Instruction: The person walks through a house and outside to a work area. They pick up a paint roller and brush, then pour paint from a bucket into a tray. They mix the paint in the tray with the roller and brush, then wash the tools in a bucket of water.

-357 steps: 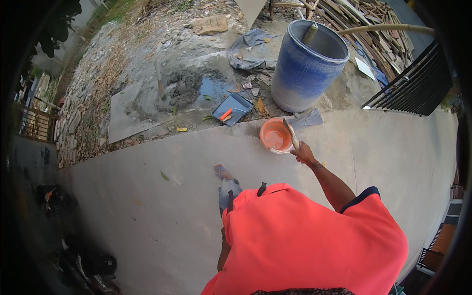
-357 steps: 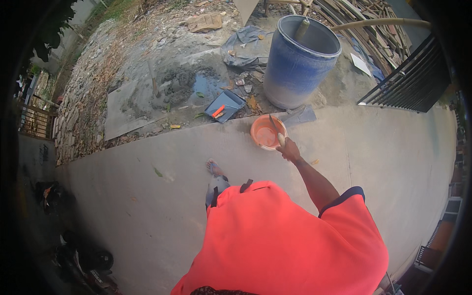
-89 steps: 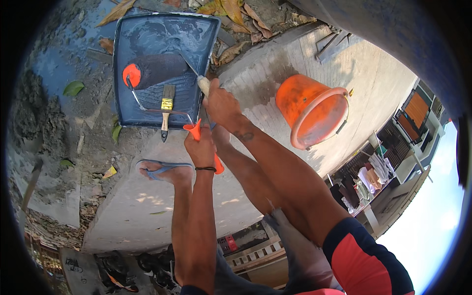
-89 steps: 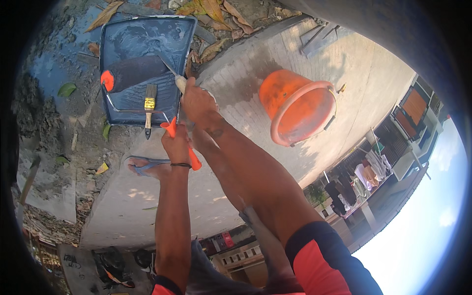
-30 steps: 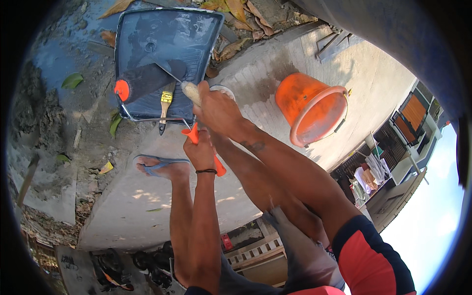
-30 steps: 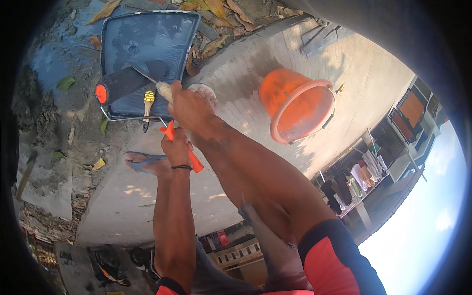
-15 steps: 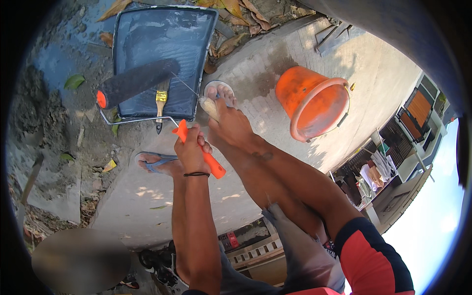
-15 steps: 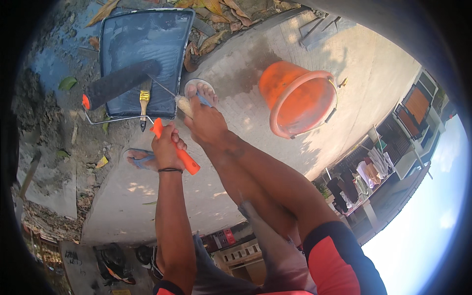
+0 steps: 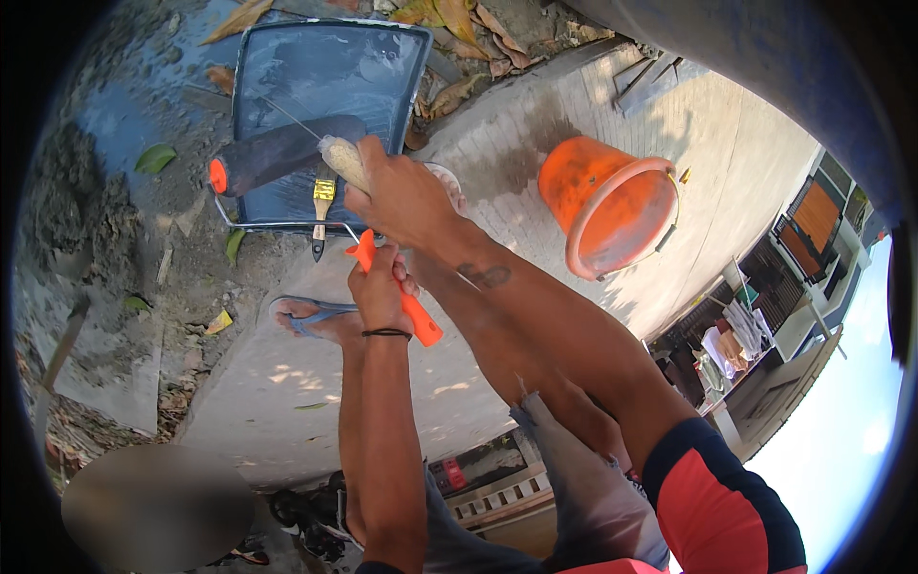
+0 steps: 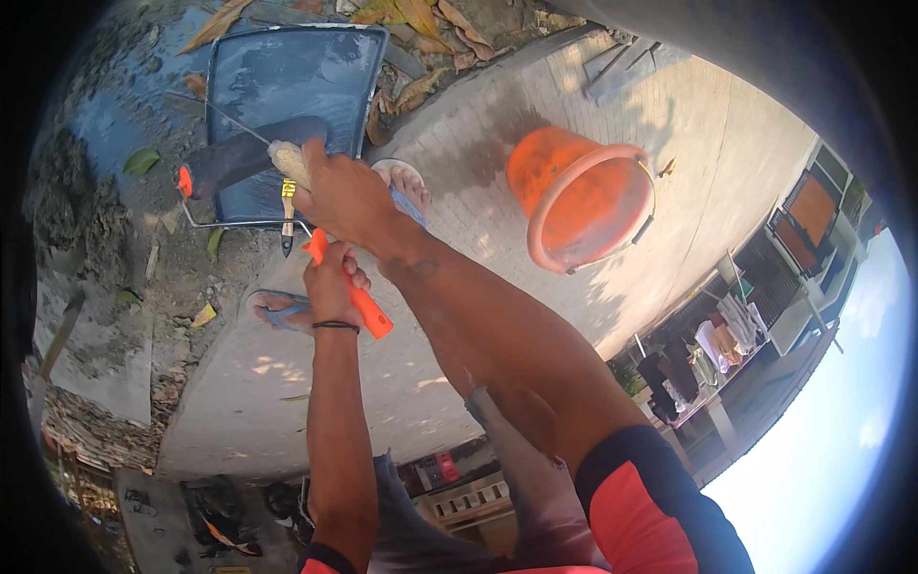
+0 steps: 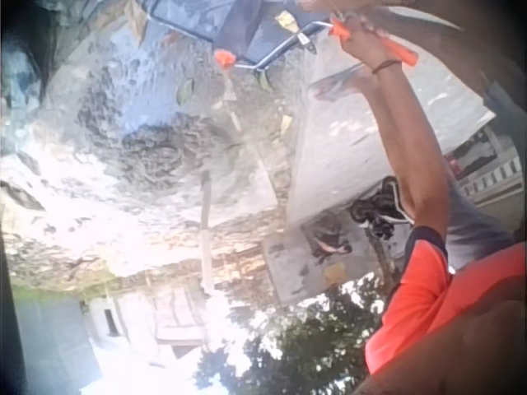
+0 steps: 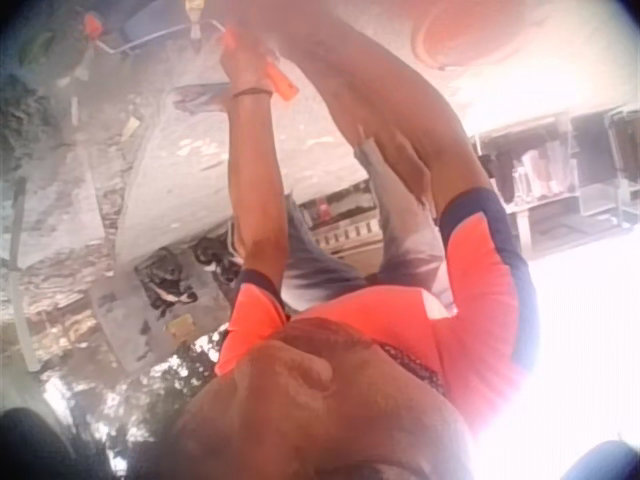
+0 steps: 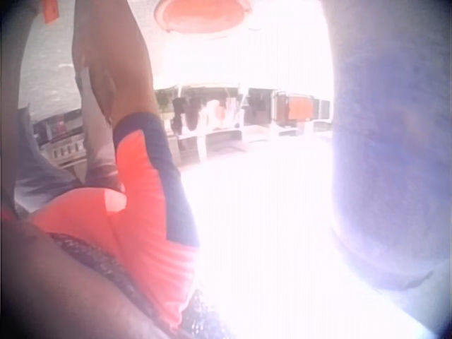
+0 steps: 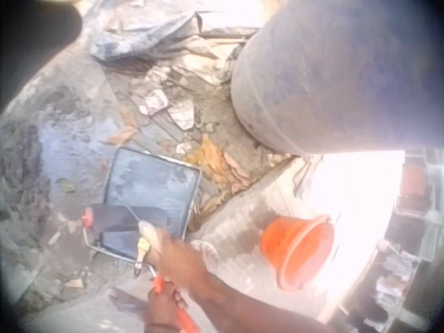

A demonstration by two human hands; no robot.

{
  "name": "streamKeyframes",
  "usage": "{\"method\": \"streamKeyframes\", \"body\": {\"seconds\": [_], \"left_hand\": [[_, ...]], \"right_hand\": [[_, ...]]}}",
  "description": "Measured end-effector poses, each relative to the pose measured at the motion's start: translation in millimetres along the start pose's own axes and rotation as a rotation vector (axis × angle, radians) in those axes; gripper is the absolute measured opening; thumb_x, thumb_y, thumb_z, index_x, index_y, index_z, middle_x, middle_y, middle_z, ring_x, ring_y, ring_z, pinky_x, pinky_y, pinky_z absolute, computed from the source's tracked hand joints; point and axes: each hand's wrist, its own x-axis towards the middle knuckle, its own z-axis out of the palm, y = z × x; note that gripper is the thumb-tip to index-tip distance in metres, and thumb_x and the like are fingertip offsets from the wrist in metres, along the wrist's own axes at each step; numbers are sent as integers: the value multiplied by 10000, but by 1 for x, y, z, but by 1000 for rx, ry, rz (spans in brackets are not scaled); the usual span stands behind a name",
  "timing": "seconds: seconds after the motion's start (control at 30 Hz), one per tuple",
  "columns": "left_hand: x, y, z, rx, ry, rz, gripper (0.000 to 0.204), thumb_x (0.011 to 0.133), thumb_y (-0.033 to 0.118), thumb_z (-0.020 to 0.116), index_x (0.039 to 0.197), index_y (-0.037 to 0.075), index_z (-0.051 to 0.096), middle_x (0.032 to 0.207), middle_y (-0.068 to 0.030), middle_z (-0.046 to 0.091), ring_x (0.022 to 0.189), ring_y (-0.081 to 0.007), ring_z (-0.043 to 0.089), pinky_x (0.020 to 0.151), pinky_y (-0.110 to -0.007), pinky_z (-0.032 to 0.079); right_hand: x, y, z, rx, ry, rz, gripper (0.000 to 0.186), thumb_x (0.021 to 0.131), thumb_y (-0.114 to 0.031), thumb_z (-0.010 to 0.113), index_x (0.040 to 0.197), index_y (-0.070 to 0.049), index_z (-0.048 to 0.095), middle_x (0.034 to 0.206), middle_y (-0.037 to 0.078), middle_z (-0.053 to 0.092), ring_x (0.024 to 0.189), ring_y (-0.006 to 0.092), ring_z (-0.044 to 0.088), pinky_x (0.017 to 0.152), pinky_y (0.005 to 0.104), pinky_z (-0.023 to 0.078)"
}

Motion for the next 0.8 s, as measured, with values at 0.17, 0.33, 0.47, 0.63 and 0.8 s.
{"method": "streamKeyframes", "body": {"seconds": [0.17,0.33,0.47,0.63,0.8], "left_hand": [[10,-11,1,26,17,75,120,878,103,549,786,38,507,573,-16,459,394,-116,418,374,-267,336],[11,-24,6,25,11,-13,106,880,69,530,791,20,499,566,-25,467,392,-122,425,369,-269,331],[8,-34,16,-25,-17,88,105,885,65,536,797,18,505,557,-23,461,394,-110,419,367,-269,338],[23,-33,-4,184,33,186,99,894,91,558,830,16,546,553,-20,469,396,-97,419,363,-258,341],[45,-33,-39,379,88,294,109,876,91,586,844,-12,598,560,-14,480,404,-100,442,357,-252,350]], "right_hand": [[-11,-16,-8,11,-82,-158,338,778,-145,629,974,48,435,722,266,636,714,434,655,661,498,524],[-1,-11,-7,-63,-136,-43,345,795,-184,619,998,23,432,732,266,637,715,450,643,671,514,506],[-7,-7,-13,-91,-101,-64,338,798,-182,624,994,20,437,739,263,639,729,441,648,674,512,509],[-20,-7,-24,-44,10,-172,364,805,-201,624,1027,14,432,748,264,637,732,441,645,663,515,507],[-13,-5,-36,-74,-112,-71,363,791,-192,624,1030,30,463,760,266,642,733,436,652,681,510,519]]}}
